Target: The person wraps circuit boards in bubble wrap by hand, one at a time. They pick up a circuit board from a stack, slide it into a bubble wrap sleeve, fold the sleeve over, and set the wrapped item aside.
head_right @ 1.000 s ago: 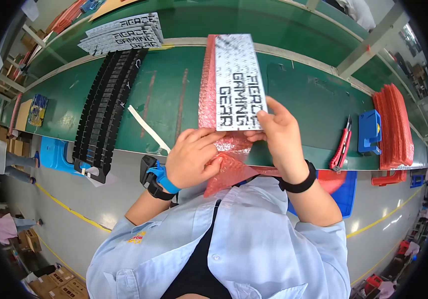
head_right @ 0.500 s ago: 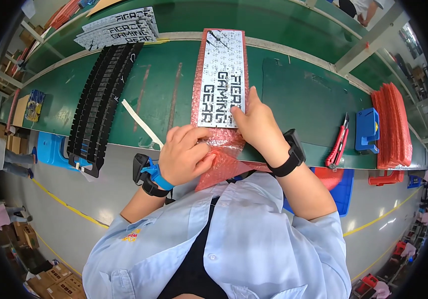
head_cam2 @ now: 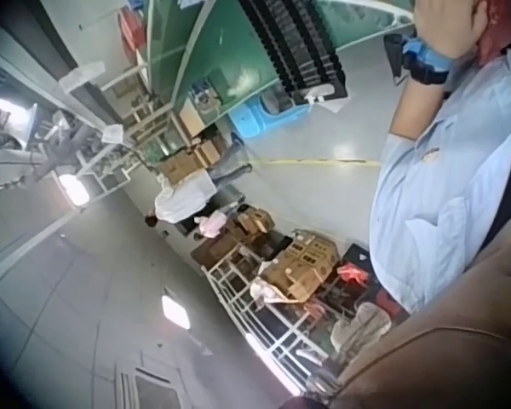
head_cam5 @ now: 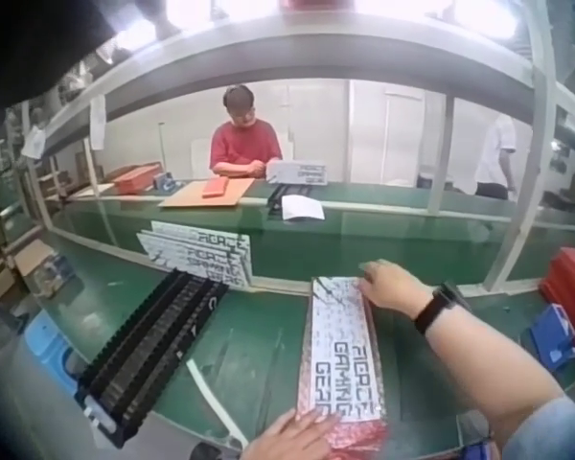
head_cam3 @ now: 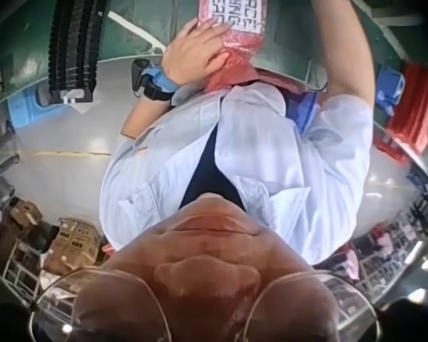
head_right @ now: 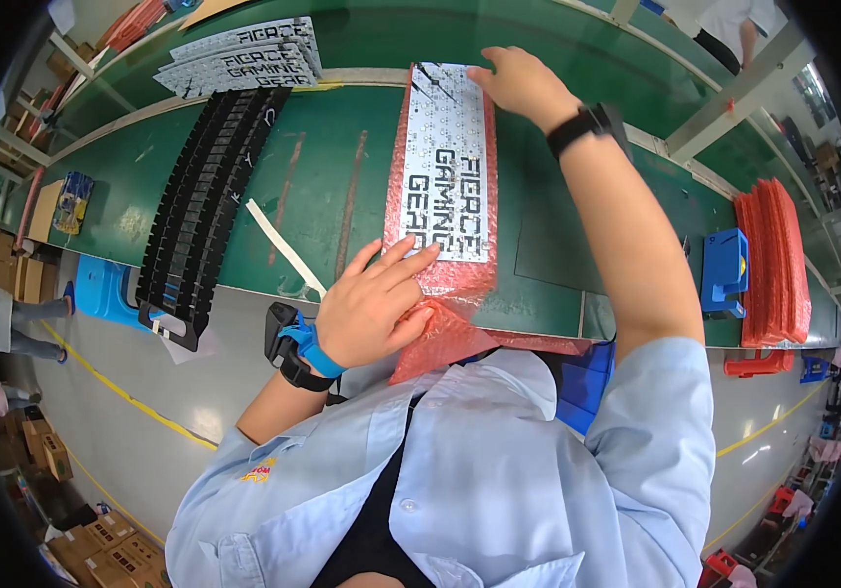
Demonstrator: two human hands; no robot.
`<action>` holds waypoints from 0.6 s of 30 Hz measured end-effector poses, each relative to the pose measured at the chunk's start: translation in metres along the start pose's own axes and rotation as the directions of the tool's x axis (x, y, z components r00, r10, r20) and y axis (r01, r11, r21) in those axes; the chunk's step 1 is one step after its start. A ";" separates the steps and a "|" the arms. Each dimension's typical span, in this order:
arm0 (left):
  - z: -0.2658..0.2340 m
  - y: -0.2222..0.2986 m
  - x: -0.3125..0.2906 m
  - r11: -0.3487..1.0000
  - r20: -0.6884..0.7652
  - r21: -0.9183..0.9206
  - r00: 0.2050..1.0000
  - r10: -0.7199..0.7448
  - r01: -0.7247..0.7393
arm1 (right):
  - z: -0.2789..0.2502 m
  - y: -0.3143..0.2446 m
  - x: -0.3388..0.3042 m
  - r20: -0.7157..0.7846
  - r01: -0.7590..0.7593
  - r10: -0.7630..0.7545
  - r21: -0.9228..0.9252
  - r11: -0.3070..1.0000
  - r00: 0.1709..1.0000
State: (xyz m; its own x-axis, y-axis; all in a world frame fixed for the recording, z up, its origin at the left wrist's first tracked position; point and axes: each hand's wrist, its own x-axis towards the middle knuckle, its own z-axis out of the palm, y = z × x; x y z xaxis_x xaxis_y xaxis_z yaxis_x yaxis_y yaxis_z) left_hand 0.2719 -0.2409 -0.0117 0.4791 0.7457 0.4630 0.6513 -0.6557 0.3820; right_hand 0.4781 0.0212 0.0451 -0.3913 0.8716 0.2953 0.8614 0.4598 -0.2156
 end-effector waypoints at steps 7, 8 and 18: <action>0.000 -0.001 -0.004 0.998 0.007 -0.022 0.998 -0.056 0.056 | 0.051 0.016 0.057 0.314 -0.025 -0.019 0.133 0.991 0.949; 0.000 -0.002 -0.004 0.998 0.004 -0.018 0.998 -0.058 0.059 | 0.045 0.017 0.058 0.338 -0.086 0.004 0.230 0.969 0.941; 0.002 -0.005 -0.006 0.998 0.013 -0.027 0.999 -0.053 0.053 | -0.103 -0.019 0.040 0.366 -0.150 -0.005 0.393 0.907 0.931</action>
State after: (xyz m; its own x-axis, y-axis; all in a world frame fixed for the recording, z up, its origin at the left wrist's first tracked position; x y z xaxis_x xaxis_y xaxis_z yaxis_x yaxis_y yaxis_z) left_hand 0.2669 -0.2423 -0.0182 0.4516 0.7806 0.4322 0.6594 -0.6183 0.4277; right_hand 0.4797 0.0298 0.1565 -0.4868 0.8711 -0.0648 0.7128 0.3533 -0.6059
